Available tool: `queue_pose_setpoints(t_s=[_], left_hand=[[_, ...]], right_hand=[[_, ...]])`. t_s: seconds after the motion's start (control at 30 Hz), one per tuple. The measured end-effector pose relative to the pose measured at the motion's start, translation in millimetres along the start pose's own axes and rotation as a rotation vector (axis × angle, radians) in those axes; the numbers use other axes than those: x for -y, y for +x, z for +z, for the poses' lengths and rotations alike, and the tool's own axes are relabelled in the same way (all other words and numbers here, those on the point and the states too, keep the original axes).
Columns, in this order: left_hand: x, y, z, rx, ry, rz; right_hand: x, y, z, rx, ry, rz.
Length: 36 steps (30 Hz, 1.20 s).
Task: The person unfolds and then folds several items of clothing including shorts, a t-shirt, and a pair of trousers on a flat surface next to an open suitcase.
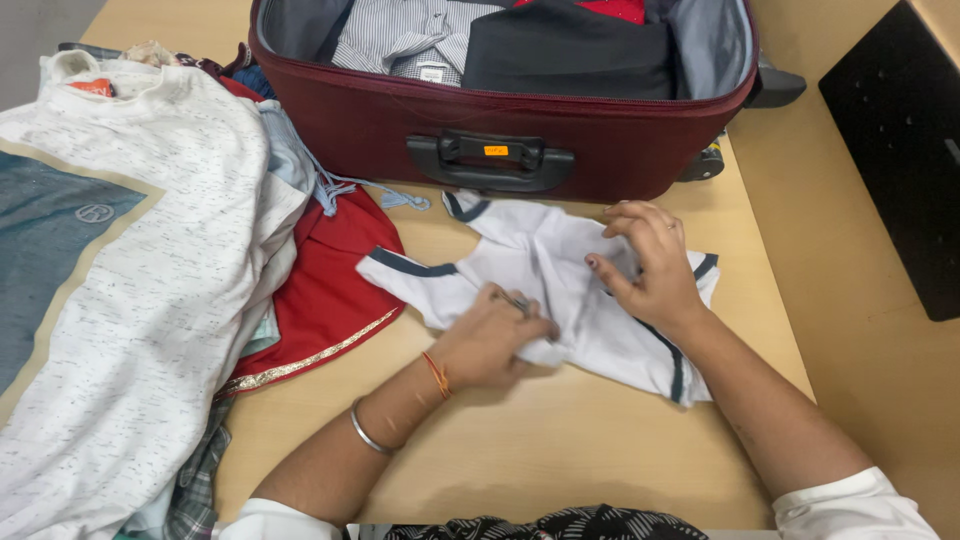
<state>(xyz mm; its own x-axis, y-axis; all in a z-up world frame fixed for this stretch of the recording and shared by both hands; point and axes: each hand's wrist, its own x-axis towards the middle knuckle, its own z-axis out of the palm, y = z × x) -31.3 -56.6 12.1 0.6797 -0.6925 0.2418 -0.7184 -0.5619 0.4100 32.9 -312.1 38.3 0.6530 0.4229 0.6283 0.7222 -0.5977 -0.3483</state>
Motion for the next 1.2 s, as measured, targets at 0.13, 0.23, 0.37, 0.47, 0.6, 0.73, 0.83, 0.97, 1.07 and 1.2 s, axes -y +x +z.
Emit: queue_pose_setpoints(t_s=[0.13,0.23,0.37,0.47,0.6,0.73,0.83,0.97,1.07,1.2], left_hand=[[-35.8,-7.8,-5.0,0.243,-0.157,0.149],[-32.5,-12.3,-13.6,0.228,-0.209,-0.053],[-4.7,-33.2,-26.1,-0.144,0.25,-0.379],[15.9,-52.5,-35.8,-0.025,0.443,-0.667],[25.0,-71.3,-44.4,0.009,0.476,-0.701],[28.7,-67.2,-84.7,-0.114,0.136,-0.945],[21.3,-53.9,-110.3,-0.524,-0.159,-0.784],[-2.7,-18.2,-104.4,-0.685,-0.901,-0.292],[-24.5,-14.6,-100.6,-0.884,-0.44,-0.092],[-37.3,-15.8,-76.5,-1.081,0.083,-0.161]], right_hand=[[23.2,6.0,5.1,0.101,-0.069,-0.067],[33.7,18.3,17.3,0.398,-0.174,0.153],[48.0,40.7,28.4,0.821,-0.409,0.497],[46.7,48.2,48.0,0.812,-0.399,0.415],[29.3,52.5,54.5,0.499,-0.341,0.164],[21.5,66.4,25.1,0.114,-0.07,0.025],[41.3,76.4,15.4,0.194,0.516,0.35],[87.2,79.6,31.0,0.285,0.552,-0.014],[91.8,98.6,43.8,0.228,0.885,0.211],[89.9,134.3,31.4,0.006,1.533,0.443]])
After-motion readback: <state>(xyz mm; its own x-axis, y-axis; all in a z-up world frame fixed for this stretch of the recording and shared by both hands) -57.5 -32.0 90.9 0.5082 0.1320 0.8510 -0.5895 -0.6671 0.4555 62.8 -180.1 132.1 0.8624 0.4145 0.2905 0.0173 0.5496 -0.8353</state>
